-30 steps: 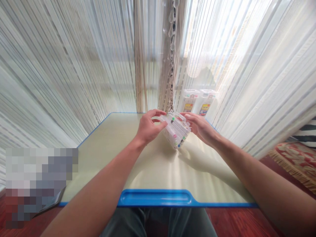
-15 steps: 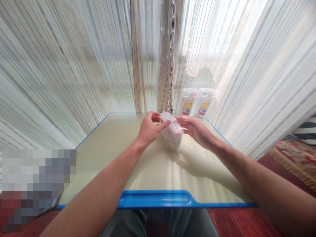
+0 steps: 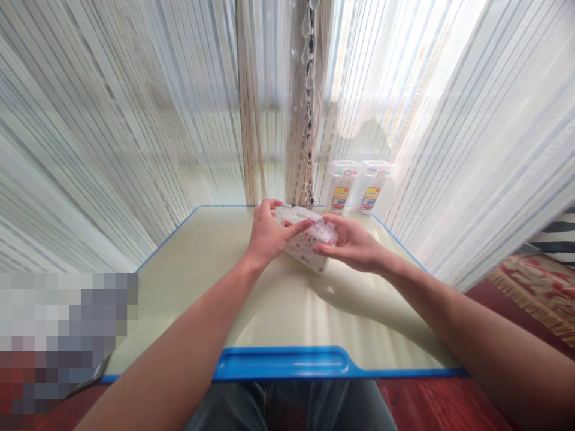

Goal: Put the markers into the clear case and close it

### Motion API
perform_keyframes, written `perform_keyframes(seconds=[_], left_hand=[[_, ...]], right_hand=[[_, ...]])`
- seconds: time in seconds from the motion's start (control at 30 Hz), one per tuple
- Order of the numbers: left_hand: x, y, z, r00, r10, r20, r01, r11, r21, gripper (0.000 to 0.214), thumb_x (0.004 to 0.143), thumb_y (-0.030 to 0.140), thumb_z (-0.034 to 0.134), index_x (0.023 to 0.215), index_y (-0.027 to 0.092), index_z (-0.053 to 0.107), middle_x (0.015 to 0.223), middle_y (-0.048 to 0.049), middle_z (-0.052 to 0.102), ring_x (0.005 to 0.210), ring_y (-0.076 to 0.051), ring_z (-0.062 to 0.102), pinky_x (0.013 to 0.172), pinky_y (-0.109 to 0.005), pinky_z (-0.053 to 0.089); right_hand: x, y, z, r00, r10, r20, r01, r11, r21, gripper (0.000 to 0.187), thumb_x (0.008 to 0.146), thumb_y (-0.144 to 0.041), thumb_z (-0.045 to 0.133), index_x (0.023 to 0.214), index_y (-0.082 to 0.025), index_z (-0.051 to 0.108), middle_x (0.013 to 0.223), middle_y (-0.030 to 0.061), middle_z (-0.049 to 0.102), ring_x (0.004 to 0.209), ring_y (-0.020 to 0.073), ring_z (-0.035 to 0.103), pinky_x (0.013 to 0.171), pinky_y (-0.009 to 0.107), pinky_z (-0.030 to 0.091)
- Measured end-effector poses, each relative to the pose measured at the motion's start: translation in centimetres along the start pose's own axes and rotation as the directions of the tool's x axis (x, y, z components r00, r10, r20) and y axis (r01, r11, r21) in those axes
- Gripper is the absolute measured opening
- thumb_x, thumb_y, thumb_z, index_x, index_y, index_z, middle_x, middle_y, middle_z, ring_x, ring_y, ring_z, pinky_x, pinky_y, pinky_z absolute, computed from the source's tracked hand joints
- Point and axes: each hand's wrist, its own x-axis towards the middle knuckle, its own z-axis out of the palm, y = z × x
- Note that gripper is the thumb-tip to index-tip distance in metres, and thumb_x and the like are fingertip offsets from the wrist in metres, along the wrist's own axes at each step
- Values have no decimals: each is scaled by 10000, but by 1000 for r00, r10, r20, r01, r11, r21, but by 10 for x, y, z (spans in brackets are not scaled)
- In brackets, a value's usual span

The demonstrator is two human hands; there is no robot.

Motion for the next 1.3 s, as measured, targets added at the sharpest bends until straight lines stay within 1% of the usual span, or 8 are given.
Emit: perform_keyframes(seconds=[0.1, 0.2, 0.3, 0.5, 0.7, 0.83, 1.13, 1.3], left_hand=[[6, 1, -9, 988, -12, 152, 30, 993, -113, 834, 501, 533, 927, 1176, 172, 595, 1215, -146, 634, 1116, -281, 613, 942, -398, 494], [11, -1, -16, 935, 23, 354, 75, 963, -260, 668, 523, 503, 925, 1037, 156, 677, 1027, -96, 724, 942, -249, 677, 852, -366, 531], [12, -5, -18, 911, 64, 408, 98, 926, -364, 602, 533, 447, 936, 1006, 143, 720, 979, -86, 756, 898, -229, 695, 834, -348, 545], [9, -12, -13, 931, 28, 364, 155, 872, -464, 666, 541, 387, 948, 1128, 148, 744, 1049, -116, 778, 965, -247, 720, 930, -407, 557], [8, -20, -7, 974, 11, 225, 96, 884, -457, 606, 514, 416, 955, 1031, 159, 771, 1010, -93, 779, 911, -229, 727, 888, -394, 586], [7, -20, -5, 986, -21, 165, 92, 895, -437, 566, 513, 443, 948, 964, 147, 777, 951, -84, 774, 894, -230, 721, 851, -391, 598], [9, -23, -5, 986, -8, 168, 80, 900, -428, 507, 537, 442, 936, 923, 150, 786, 833, -57, 768, 774, -225, 729, 788, -403, 613], [10, -20, -7, 987, 3, 161, 64, 909, -411, 478, 551, 426, 933, 914, 151, 787, 755, -39, 758, 718, -210, 718, 762, -386, 603]], right_hand=[[1, 1, -7, 1000, 17, 5, -17, 997, 78, 490, 735, -388, 850, 1148, -183, 683, 1044, 89, 742, 925, 246, 696, 831, 389, 577], [2, 1, -17, 999, 48, -8, -47, 996, 73, 511, 696, -382, 879, 1134, -176, 717, 992, 84, 759, 919, 259, 708, 840, 412, 586], [4, 5, -28, 997, 56, -43, -55, 998, 39, 535, 690, -372, 888, 1161, -173, 732, 1069, 103, 764, 970, 272, 714, 902, 450, 584], [7, 16, -37, 995, 24, -99, -19, 998, 54, 529, 731, -380, 868, 1210, -201, 733, 1222, 109, 737, 1086, 290, 704, 976, 484, 568], [8, 25, -28, 965, 15, -263, -4, 999, 44, 522, 695, -420, 885, 1141, -184, 748, 1093, 95, 765, 966, 272, 733, 888, 475, 602], [8, 30, -23, 951, 8, -309, 2, 999, 34, 508, 683, -445, 885, 1111, -207, 750, 1072, 79, 768, 897, 252, 739, 821, 440, 619], [9, 27, -18, 934, -3, -356, 6, 1000, 8, 487, 650, -465, 889, 1049, -213, 764, 1015, 61, 780, 824, 249, 746, 803, 466, 630], [8, 30, -18, 937, -59, -344, 54, 998, -24, 461, 701, -462, 862, 1080, -228, 745, 1023, 39, 761, 868, 246, 748, 828, 456, 638]])
